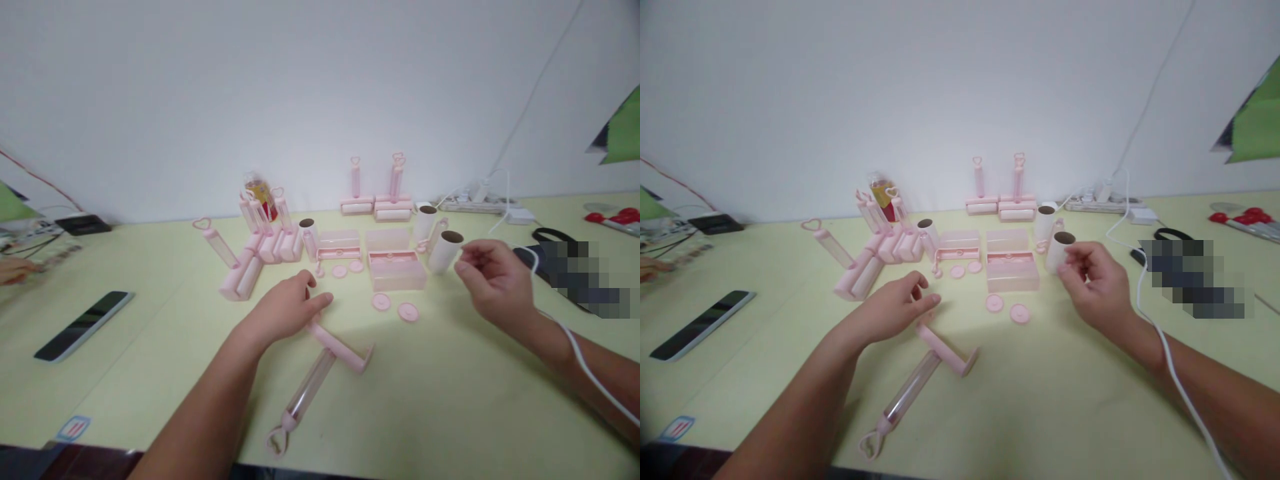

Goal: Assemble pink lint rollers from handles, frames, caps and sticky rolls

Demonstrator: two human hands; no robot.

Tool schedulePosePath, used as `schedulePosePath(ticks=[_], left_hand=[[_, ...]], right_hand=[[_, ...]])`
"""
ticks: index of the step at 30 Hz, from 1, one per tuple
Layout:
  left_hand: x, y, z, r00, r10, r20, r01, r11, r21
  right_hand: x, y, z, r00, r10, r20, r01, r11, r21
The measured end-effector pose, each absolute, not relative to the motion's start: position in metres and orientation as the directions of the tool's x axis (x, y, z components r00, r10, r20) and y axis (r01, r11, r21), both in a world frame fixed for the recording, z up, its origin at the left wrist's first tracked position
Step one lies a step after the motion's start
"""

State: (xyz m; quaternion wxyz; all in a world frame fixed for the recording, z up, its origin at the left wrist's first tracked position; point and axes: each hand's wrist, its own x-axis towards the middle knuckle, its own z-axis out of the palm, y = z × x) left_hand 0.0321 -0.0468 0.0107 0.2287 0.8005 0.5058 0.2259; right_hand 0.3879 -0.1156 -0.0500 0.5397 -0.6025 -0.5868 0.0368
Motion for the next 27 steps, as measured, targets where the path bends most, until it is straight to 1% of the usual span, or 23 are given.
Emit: schedulePosePath(ticks=[1, 3, 5, 6, 7, 9, 11, 12, 14, 15, 17, 19, 22, 24, 27], left_hand=[[0.028, -0.051, 0.014, 0.375, 0.922, 0.096, 0.739, -0.360, 0.569], [0.022, -0.067, 0.020, 0.384, 0.923, 0.028, 0.818, -0.355, 0.453], [0.022, -0.086, 0.023, 0.419, 0.904, -0.084, 0.883, -0.383, 0.272], [0.023, -0.096, 0.022, 0.431, 0.891, -0.144, 0.894, -0.400, 0.203], [0.025, -0.105, 0.020, 0.450, 0.868, -0.210, 0.892, -0.424, 0.160], [0.029, -0.120, 0.013, 0.469, 0.833, -0.295, 0.883, -0.451, 0.131], [0.032, -0.128, 0.006, 0.492, 0.817, -0.300, 0.871, -0.463, 0.166], [0.033, -0.130, 0.004, 0.510, 0.811, -0.287, 0.859, -0.467, 0.208], [0.035, -0.132, 0.004, 0.565, 0.785, -0.254, 0.812, -0.476, 0.337], [0.036, -0.132, 0.005, 0.598, 0.769, -0.226, 0.774, -0.482, 0.411], [0.040, -0.131, 0.008, 0.666, 0.731, -0.150, 0.675, -0.504, 0.539], [0.046, -0.126, 0.011, 0.718, 0.692, -0.079, 0.581, -0.534, 0.614], [0.058, -0.116, 0.014, 0.762, 0.646, -0.049, 0.511, -0.553, 0.658], [0.066, -0.107, 0.016, 0.782, 0.623, -0.033, 0.479, -0.566, 0.671], [0.075, -0.093, 0.017, 0.800, 0.600, 0.005, 0.436, -0.587, 0.682]], right_hand=[[0.378, -0.123, -0.046, 0.204, 0.780, 0.592, 0.660, 0.337, -0.671], [0.355, -0.135, -0.039, -0.030, 0.853, 0.521, 0.643, 0.416, -0.643], [0.334, -0.142, -0.035, -0.182, 0.896, 0.404, 0.558, 0.433, -0.708], [0.325, -0.143, -0.034, -0.221, 0.914, 0.340, 0.510, 0.406, -0.759], [0.316, -0.143, -0.035, -0.252, 0.931, 0.263, 0.460, 0.354, -0.814], [0.303, -0.140, -0.039, -0.287, 0.952, 0.104, 0.345, 0.204, -0.916], [0.295, -0.136, -0.046, -0.326, 0.944, -0.051, 0.222, 0.024, -0.975], [0.292, -0.135, -0.048, -0.350, 0.929, -0.118, 0.164, -0.064, -0.984], [0.287, -0.136, -0.051, -0.418, 0.883, -0.212, 0.052, -0.210, -0.976], [0.285, -0.138, -0.050, -0.467, 0.853, -0.232, -0.003, -0.264, -0.965], [0.282, -0.146, -0.046, -0.568, 0.797, -0.206, -0.115, -0.325, -0.939], [0.280, -0.153, -0.039, -0.626, 0.766, -0.145, -0.210, -0.345, -0.915], [0.281, -0.159, -0.034, -0.631, 0.766, -0.127, -0.282, -0.378, -0.882], [0.284, -0.158, -0.034, -0.615, 0.776, -0.138, -0.311, -0.400, -0.862], [0.290, -0.152, -0.037, -0.584, 0.803, -0.116, -0.388, -0.402, -0.830]])
